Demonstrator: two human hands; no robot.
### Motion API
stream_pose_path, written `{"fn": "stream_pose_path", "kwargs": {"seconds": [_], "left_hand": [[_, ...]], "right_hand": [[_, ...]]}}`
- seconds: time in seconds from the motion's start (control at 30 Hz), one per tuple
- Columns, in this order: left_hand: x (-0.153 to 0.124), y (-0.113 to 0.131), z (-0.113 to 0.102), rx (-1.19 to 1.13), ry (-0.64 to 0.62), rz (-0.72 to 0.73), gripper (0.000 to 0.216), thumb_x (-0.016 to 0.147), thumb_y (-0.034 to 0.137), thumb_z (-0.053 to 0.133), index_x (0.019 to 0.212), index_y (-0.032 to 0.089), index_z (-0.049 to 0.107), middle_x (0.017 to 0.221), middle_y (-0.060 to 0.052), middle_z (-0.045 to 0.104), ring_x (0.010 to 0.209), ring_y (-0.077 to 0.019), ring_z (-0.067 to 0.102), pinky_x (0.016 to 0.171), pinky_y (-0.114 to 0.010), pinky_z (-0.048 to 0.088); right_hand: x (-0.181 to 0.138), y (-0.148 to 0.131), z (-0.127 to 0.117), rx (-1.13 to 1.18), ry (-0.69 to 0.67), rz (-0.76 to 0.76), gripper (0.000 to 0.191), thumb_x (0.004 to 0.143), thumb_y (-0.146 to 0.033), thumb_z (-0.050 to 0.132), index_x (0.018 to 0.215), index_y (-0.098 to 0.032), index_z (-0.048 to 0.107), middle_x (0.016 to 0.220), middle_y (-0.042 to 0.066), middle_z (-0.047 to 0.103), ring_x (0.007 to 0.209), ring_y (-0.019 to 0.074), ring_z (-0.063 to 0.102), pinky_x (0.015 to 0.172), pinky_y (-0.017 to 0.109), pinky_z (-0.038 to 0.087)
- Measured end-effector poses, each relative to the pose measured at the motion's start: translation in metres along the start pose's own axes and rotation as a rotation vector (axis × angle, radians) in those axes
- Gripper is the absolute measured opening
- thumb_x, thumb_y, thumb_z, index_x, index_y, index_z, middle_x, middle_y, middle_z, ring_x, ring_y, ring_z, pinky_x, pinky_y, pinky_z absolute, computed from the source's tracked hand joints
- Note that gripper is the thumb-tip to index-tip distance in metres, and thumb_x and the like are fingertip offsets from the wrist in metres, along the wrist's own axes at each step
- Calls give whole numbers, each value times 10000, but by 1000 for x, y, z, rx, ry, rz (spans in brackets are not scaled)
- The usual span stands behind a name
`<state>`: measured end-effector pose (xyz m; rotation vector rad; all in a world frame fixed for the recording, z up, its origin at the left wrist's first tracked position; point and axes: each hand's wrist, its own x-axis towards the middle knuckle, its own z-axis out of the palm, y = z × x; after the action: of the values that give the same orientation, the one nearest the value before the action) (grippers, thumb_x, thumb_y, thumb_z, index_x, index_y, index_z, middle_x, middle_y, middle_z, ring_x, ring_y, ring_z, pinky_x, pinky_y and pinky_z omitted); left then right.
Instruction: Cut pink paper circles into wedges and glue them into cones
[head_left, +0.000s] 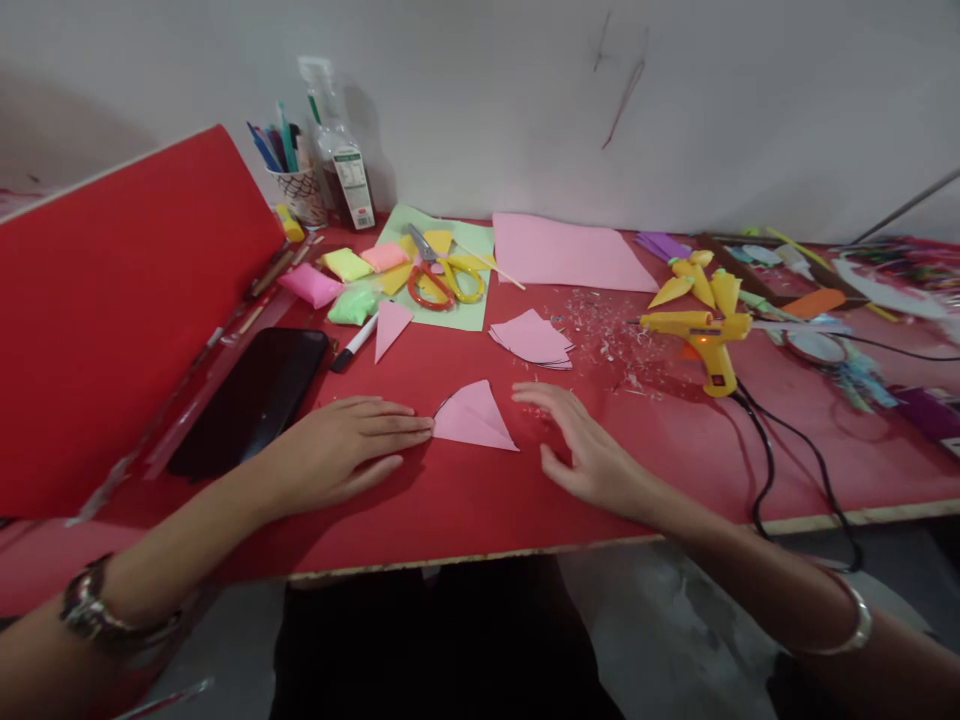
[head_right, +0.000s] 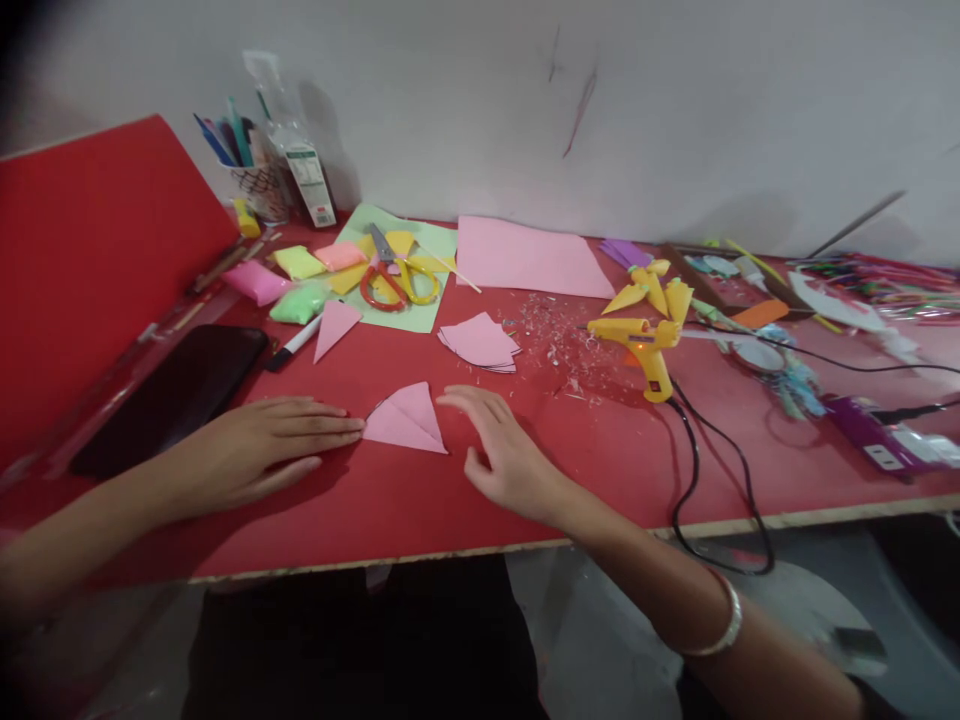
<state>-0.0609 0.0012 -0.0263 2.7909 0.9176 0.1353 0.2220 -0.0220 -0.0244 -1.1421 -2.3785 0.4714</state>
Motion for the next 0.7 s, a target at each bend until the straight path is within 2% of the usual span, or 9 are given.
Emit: {"fn": "stream_pose_path", "kwargs": {"seconds": [0.13, 0.23, 0.3, 0.4, 0.5, 0.6, 0.7], "left_hand": [[6, -6, -2, -92, 68, 79, 392, 880, 230, 270, 1075, 215, 609, 1093, -22, 651, 1059, -155, 538, 939, -316, 386], [12, 0, 2, -39, 98, 44, 340, 868, 252, 319, 1026, 211, 617, 1064, -38, 651, 1005, -166, 550, 893, -313, 403], [17, 6, 6, 43, 117, -18, 303, 858, 307, 373, 1021, 207, 608, 1050, -50, 642, 987, -185, 550, 857, -321, 414], [25, 17, 11, 154, 142, -61, 375, 818, 419, 468, 1100, 187, 554, 1028, -68, 630, 963, -207, 553, 805, -324, 426], [33, 28, 11, 263, 212, -28, 405, 798, 435, 520, 1081, 147, 548, 992, -83, 630, 916, -211, 565, 751, -310, 430], [38, 34, 11, 373, 280, 46, 237, 846, 328, 489, 968, 146, 580, 917, -71, 643, 805, -188, 585, 654, -289, 417], [42, 34, 14, 403, 296, 116, 193, 882, 244, 426, 827, 161, 592, 820, -40, 648, 673, -161, 579, 570, -280, 390]], "right_hand": [[11, 4, -4, 12, -285, -51, 593, 764, -174, 473, 1332, -149, 308, 1393, 134, 341, 1297, 229, 279, 1034, 458, 292], [18, 5, -5, -89, -390, -66, 621, 775, -360, 550, 1322, -138, 356, 1403, 151, 325, 1297, 271, 275, 1013, 469, 305], [20, 2, -4, -187, -361, -95, 548, 783, -401, 547, 1261, -152, 446, 1337, 139, 431, 1225, 269, 388, 989, 460, 329], [22, -7, 1, -369, -266, -157, 367, 818, -264, 497, 1162, -140, 535, 1123, 117, 606, 1011, 235, 553, 977, 456, 326], [23, -16, 8, -464, -187, -186, 401, 791, -142, 454, 1188, -111, 507, 1000, 120, 645, 902, 228, 582, 935, 448, 356], [22, -21, 12, -369, -152, -141, 418, 783, -169, 458, 1194, -97, 485, 1045, 136, 620, 930, 240, 564, 838, 408, 427], [21, -22, 8, -184, -211, -101, 431, 789, -281, 503, 1188, -120, 476, 1108, 130, 587, 990, 234, 535, 831, 389, 440]]}}
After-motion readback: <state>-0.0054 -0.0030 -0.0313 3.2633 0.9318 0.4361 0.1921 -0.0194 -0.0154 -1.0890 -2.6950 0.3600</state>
